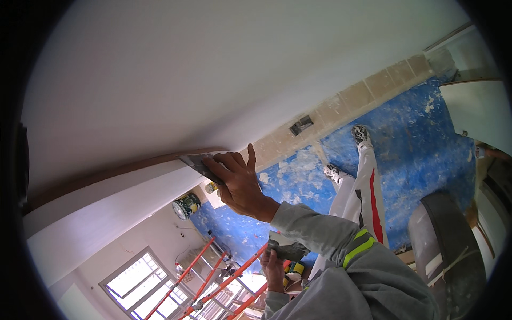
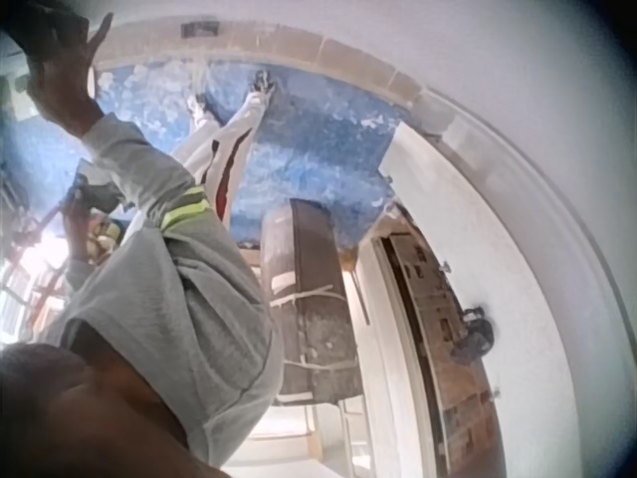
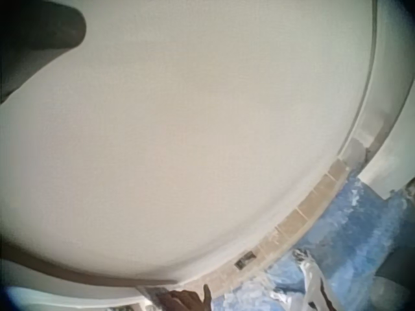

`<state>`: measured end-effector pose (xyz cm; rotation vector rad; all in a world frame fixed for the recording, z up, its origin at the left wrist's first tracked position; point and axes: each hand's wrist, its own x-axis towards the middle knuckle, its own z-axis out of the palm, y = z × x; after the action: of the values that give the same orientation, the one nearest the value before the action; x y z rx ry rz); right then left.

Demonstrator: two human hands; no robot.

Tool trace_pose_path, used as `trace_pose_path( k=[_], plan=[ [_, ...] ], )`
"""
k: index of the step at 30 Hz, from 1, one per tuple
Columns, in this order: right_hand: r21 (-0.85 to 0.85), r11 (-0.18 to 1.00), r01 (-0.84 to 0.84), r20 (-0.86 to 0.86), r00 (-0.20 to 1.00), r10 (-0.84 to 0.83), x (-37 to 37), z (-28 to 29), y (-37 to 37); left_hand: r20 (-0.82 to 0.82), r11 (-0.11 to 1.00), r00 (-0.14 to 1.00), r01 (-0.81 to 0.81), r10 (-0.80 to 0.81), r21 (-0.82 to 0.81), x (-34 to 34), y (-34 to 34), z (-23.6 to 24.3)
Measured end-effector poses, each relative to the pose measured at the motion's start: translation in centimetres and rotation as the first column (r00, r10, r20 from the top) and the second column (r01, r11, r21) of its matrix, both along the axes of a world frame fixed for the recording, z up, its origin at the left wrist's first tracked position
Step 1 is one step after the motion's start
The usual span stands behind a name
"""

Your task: The person applies plaster to the corner of a ceiling using a trowel and a hawk. They repeatedly scoop plaster from the hawk and smooth it onto the ceiling surface.

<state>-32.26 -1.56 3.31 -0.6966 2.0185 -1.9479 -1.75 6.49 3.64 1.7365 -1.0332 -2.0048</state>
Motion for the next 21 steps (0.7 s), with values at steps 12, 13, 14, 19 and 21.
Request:
trace_pose_path(
  k=[12, 13, 14, 19, 21],
  plan=[
    [0.069, 0.997, -0.029, -0.022, 0.999, 0.031, 0.7, 2.4, 2.7, -0.047, 1.000, 0.999, 0.009, -0.011, -0.025, -1.1, 0.9, 0.6],
    [0.055, 0.998, -0.017, -0.030, 0.999, 0.018, 0.1, 2.8, 2.5, -0.054, 0.999, 0.998, 0.019, -0.021, -0.032, -1.5, 0.9, 1.0],
    [0.041, 0.999, -0.006, -0.036, 0.999, 0.007, -0.7, 3.4, 2.3, -0.056, 0.999, 0.998, 0.018, -0.020, -0.035, -1.6, 0.9, 1.0],
    [-0.022, 1.000, -0.003, -0.101, 0.995, 0.001, -2.1, 4.3, 0.9, -0.043, 0.998, 0.998, 0.044, -0.046, -0.040, -2.5, 1.2, 1.5],
    [-0.007, 1.000, -0.001, -0.089, 0.996, 0.000, -1.8, 4.5, 0.8, -0.029, 0.998, 0.998, 0.057, -0.059, -0.035, -2.6, 1.4, 1.6]
  ],
)
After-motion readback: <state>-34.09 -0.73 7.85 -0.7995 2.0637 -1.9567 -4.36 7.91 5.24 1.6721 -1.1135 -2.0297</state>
